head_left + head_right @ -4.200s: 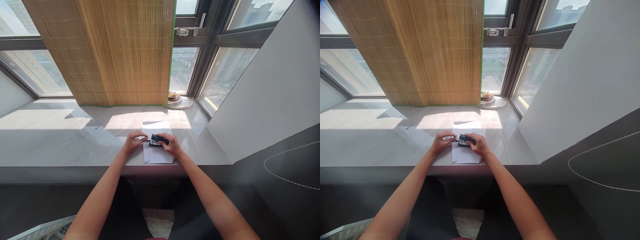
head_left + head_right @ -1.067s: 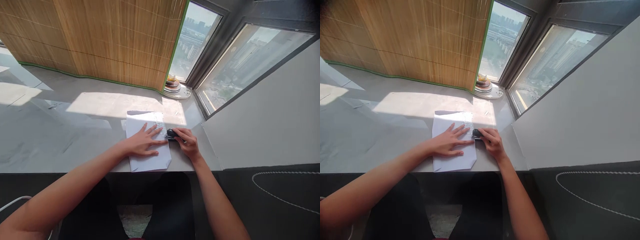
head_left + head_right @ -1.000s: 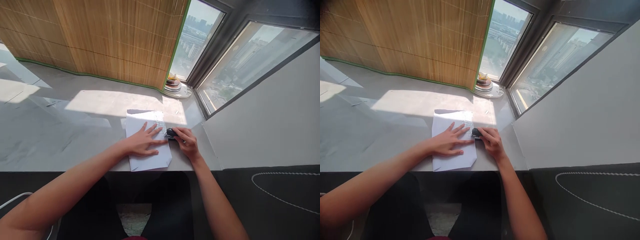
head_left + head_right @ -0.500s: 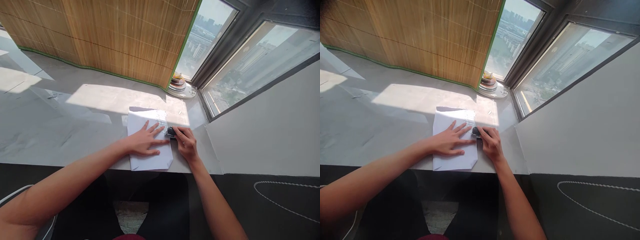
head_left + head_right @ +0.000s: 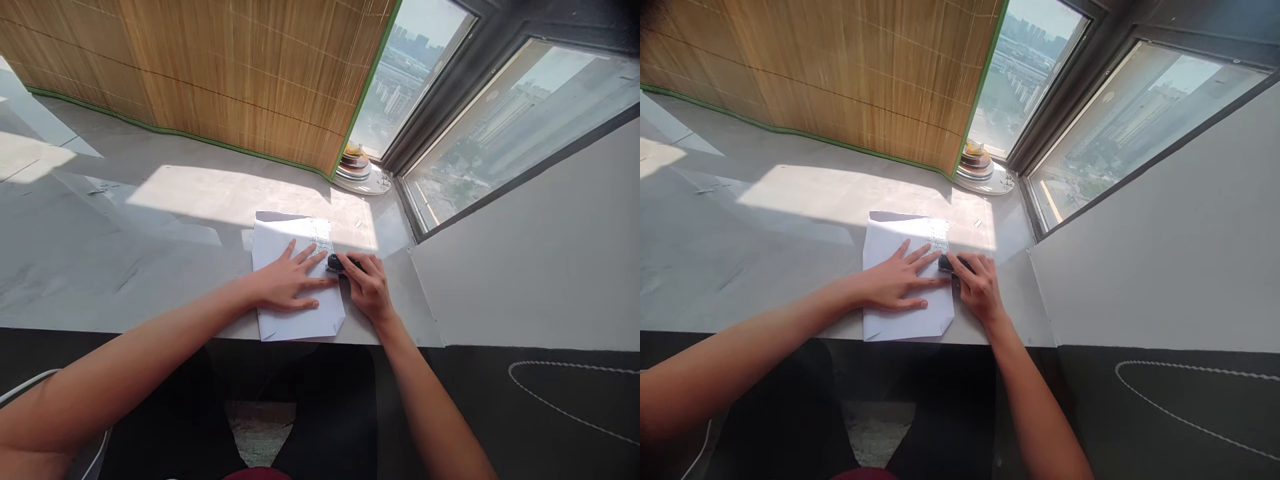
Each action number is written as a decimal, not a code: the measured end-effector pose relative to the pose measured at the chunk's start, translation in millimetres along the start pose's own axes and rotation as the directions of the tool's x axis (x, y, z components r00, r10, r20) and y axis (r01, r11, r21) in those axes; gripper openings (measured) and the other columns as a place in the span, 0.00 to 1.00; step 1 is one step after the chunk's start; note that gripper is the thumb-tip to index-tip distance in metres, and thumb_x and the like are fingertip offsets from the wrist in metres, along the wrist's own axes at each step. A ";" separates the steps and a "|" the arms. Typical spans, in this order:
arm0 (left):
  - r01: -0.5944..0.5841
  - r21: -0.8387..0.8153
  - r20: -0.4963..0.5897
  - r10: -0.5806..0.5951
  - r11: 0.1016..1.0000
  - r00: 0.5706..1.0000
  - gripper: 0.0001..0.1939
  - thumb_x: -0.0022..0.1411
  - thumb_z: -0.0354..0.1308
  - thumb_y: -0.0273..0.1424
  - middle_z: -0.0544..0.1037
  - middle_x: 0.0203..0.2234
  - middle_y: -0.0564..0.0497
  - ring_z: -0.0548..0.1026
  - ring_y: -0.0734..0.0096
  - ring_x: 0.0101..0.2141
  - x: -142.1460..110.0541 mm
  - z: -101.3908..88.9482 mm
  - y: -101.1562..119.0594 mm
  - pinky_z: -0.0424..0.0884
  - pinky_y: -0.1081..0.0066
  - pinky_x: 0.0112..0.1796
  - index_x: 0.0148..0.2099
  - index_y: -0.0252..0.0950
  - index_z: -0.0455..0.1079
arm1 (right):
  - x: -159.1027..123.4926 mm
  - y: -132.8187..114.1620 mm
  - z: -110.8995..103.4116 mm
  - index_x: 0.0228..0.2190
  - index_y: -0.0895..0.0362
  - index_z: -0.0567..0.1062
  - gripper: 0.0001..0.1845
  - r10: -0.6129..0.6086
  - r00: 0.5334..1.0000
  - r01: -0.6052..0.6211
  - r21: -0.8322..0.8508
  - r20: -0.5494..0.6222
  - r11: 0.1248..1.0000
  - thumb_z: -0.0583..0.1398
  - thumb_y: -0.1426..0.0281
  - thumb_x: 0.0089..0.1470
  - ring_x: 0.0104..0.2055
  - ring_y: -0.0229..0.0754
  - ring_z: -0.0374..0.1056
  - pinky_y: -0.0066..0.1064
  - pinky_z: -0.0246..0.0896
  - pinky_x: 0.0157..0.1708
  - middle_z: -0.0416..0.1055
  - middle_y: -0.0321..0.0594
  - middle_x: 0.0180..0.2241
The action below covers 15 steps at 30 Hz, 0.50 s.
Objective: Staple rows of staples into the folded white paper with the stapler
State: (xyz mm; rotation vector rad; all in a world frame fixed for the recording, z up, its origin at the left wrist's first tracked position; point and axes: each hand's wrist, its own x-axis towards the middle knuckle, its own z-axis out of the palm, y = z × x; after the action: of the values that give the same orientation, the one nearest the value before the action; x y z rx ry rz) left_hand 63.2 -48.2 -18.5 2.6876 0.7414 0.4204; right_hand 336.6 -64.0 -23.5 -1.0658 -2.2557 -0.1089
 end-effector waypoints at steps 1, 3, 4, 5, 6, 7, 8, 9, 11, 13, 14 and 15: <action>0.001 -0.001 0.001 -0.001 1.000 1.000 0.30 0.69 0.61 0.49 0.49 0.78 0.48 0.47 0.31 0.74 0.1 0.3 -0.2 0.38 0.27 0.68 0.71 0.59 0.66 | 0.0 -0.1 0.0 0.68 0.40 0.67 0.34 -0.001 1.000 0.001 -0.005 0.001 1.000 0.56 0.78 0.67 0.47 0.50 0.71 0.46 0.65 0.50 0.76 0.43 0.52; 0.000 -0.004 -0.002 0.000 1.000 1.000 0.30 0.69 0.61 0.50 0.49 0.78 0.48 0.48 0.30 0.74 0.2 1.1 -0.6 0.38 0.27 0.68 0.71 0.59 0.66 | 0.3 -0.4 -0.4 0.68 0.40 0.67 0.34 -0.005 1.000 0.005 -0.012 0.006 1.000 0.56 0.77 0.67 0.47 0.50 0.71 0.46 0.65 0.50 0.76 0.42 0.52; -0.002 -0.005 -0.005 0.002 1.000 1.000 0.30 0.69 0.61 0.50 0.49 0.78 0.48 0.48 0.30 0.74 0.2 1.5 -0.8 0.38 0.27 0.68 0.71 0.59 0.67 | 0.7 -0.7 -0.7 0.68 0.40 0.67 0.34 -0.006 1.000 0.006 -0.016 0.010 1.000 0.56 0.77 0.67 0.47 0.50 0.71 0.46 0.64 0.51 0.76 0.42 0.52; -0.005 -0.004 -0.009 0.005 1.000 1.000 0.30 0.69 0.61 0.50 0.49 0.78 0.48 0.48 0.30 0.74 0.3 1.8 -1.0 0.38 0.27 0.67 0.71 0.59 0.67 | 1.1 -1.1 -1.1 0.68 0.40 0.67 0.33 -0.008 1.000 0.008 -0.020 0.015 1.000 0.55 0.77 0.67 0.47 0.50 0.71 0.46 0.64 0.51 0.76 0.42 0.51; -0.008 -0.002 -0.012 0.008 1.000 1.000 0.29 0.69 0.60 0.50 0.49 0.78 0.48 0.48 0.30 0.74 0.3 2.0 -1.0 0.38 0.27 0.67 0.71 0.60 0.66 | 1.6 -1.5 -1.5 0.68 0.41 0.67 0.33 -0.010 1.000 0.011 -0.024 0.018 1.000 0.55 0.77 0.68 0.47 0.50 0.71 0.46 0.64 0.50 0.76 0.42 0.51; -0.010 0.000 -0.010 0.010 1.000 1.000 0.29 0.69 0.60 0.50 0.49 0.78 0.48 0.48 0.30 0.74 0.3 2.1 -1.0 0.37 0.26 0.67 0.71 0.60 0.66 | 2.2 -1.9 -1.9 0.68 0.41 0.67 0.33 -0.013 1.000 0.014 -0.027 0.020 1.000 0.55 0.77 0.68 0.47 0.50 0.71 0.45 0.63 0.50 0.76 0.42 0.51; -0.010 0.004 -0.005 0.010 1.000 1.000 0.30 0.70 0.60 0.50 0.49 0.78 0.48 0.48 0.30 0.74 0.3 2.0 -0.9 0.37 0.26 0.67 0.71 0.60 0.66 | 2.7 -2.4 -2.2 0.68 0.41 0.67 0.32 -0.016 1.000 0.016 -0.031 0.021 0.999 0.55 0.77 0.68 0.47 0.50 0.71 0.45 0.63 0.50 0.77 0.42 0.51; -0.010 0.006 0.002 0.010 1.000 1.000 0.30 0.70 0.59 0.50 0.49 0.78 0.48 0.47 0.30 0.74 0.4 1.8 -0.7 0.37 0.26 0.67 0.71 0.60 0.65 | 3.2 -2.9 -2.4 0.68 0.41 0.67 0.32 -0.017 1.000 0.018 -0.035 0.022 0.999 0.55 0.77 0.68 0.47 0.50 0.71 0.45 0.62 0.49 0.77 0.42 0.51; -0.008 0.007 0.010 0.008 1.000 1.000 0.30 0.70 0.59 0.50 0.49 0.78 0.47 0.47 0.30 0.74 0.5 1.0 -0.2 0.37 0.26 0.67 0.71 0.59 0.65 | 4.0 -4.2 -2.7 0.68 0.42 0.68 0.32 -0.018 0.999 0.020 -0.050 0.026 0.999 0.55 0.77 0.68 0.47 0.50 0.70 0.45 0.61 0.49 0.77 0.42 0.50; -0.005 0.001 0.007 0.005 1.000 1.000 0.30 0.70 0.60 0.50 0.50 0.77 0.47 0.48 0.30 0.74 0.7 0.4 0.2 0.37 0.26 0.67 0.71 0.59 0.66 | 4.6 -6.3 -2.6 0.67 0.42 0.68 0.32 -0.017 0.999 0.020 -0.074 0.042 0.997 0.55 0.78 0.68 0.48 0.50 0.70 0.45 0.60 0.50 0.78 0.41 0.50; -0.003 0.000 0.007 0.003 1.000 1.000 0.30 0.69 0.60 0.50 0.50 0.77 0.47 0.48 0.30 0.74 0.8 0.3 0.3 0.37 0.26 0.67 0.71 0.58 0.66 | 4.8 -7.6 -2.4 0.67 0.41 0.69 0.33 -0.015 0.999 0.020 -0.088 0.053 0.996 0.54 0.78 0.67 0.48 0.50 0.70 0.45 0.58 0.51 0.78 0.41 0.51; -0.002 0.002 0.010 0.002 1.000 1.000 0.30 0.69 0.60 0.50 0.51 0.77 0.46 0.47 0.31 0.74 0.8 0.2 0.4 0.37 0.26 0.67 0.71 0.58 0.66 | 5.1 -9.0 -2.0 0.67 0.41 0.69 0.33 -0.011 0.998 0.018 -0.101 0.063 0.995 0.55 0.79 0.67 0.49 0.50 0.70 0.46 0.57 0.53 0.78 0.40 0.51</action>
State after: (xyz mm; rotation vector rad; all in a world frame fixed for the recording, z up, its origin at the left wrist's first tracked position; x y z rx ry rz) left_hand 64.1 -48.1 -18.4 2.6901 0.7371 0.4063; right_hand 328.7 -67.3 -17.3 -1.1203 -2.3357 -0.2014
